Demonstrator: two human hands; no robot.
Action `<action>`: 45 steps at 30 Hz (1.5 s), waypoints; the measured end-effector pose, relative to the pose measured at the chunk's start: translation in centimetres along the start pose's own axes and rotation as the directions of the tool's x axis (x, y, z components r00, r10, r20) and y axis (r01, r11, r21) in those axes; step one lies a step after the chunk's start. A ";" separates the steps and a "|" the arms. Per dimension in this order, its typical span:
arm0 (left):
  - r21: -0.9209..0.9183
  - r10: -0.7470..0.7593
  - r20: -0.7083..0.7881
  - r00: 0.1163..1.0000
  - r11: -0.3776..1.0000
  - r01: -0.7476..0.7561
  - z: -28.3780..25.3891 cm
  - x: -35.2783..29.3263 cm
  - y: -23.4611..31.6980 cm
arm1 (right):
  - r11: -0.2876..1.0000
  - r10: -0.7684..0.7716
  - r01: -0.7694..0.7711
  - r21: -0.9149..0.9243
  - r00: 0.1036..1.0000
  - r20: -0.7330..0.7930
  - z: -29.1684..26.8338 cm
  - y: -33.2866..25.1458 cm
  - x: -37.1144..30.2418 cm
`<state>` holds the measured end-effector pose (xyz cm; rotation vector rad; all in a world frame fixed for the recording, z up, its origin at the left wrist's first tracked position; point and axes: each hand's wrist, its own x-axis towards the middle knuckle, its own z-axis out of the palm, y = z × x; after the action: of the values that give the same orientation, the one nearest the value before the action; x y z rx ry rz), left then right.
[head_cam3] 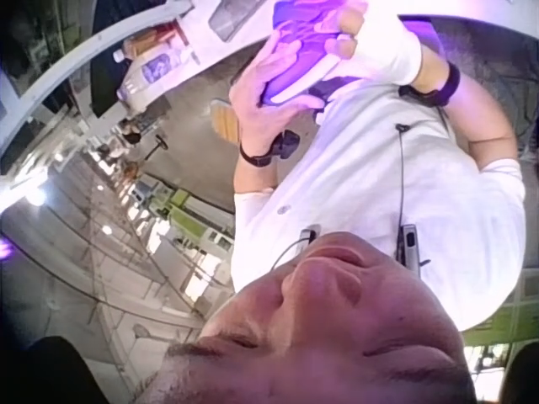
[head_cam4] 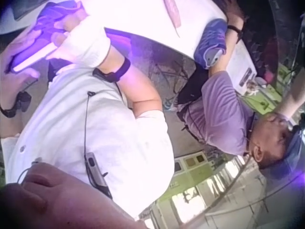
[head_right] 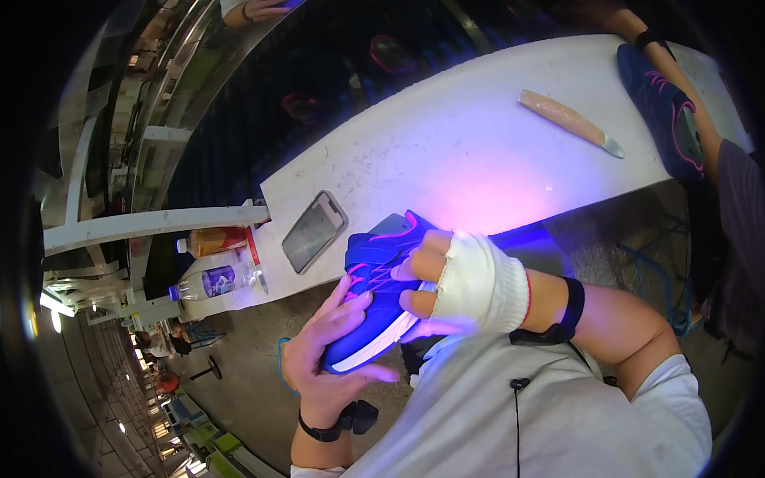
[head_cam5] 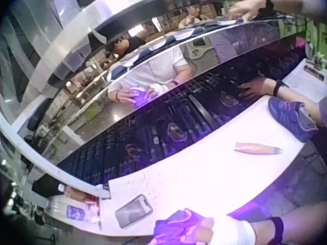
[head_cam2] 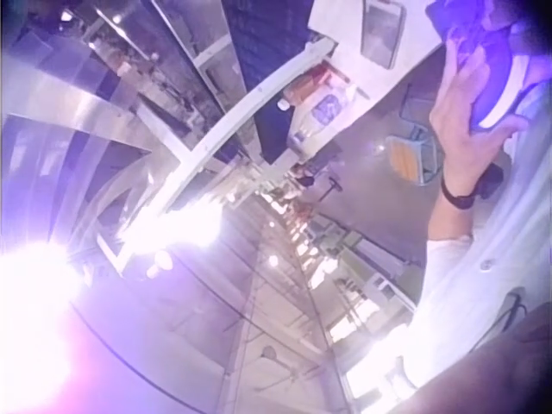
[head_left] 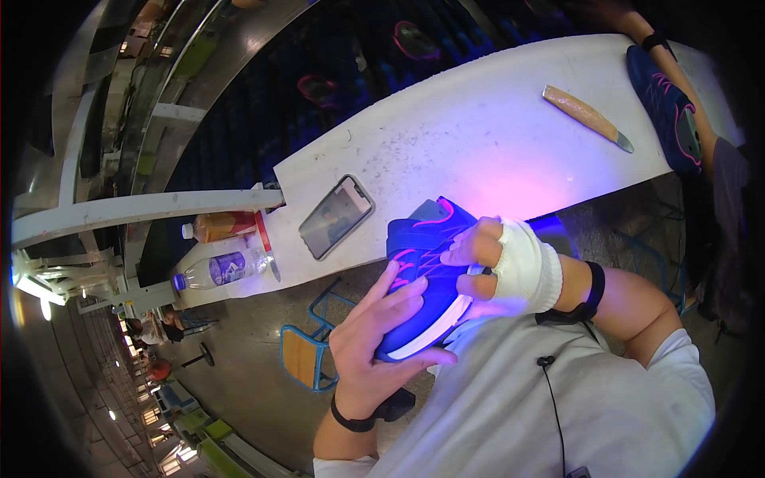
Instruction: Inspecting shoe soles and uppers for quality control on a production line.
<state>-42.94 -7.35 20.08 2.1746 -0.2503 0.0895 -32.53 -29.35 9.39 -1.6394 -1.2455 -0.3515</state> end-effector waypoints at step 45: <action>-0.133 0.076 -0.253 0.965 0.985 -0.112 11.2 0.4 -3.8 | 0.929 0.343 -0.348 0.123 0.937 0.060 -8.1 -5.0 2.8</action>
<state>-42.10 -14.43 10.61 1.9815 -0.2107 0.3823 -32.94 -34.73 17.69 -1.7170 -0.9591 -0.0177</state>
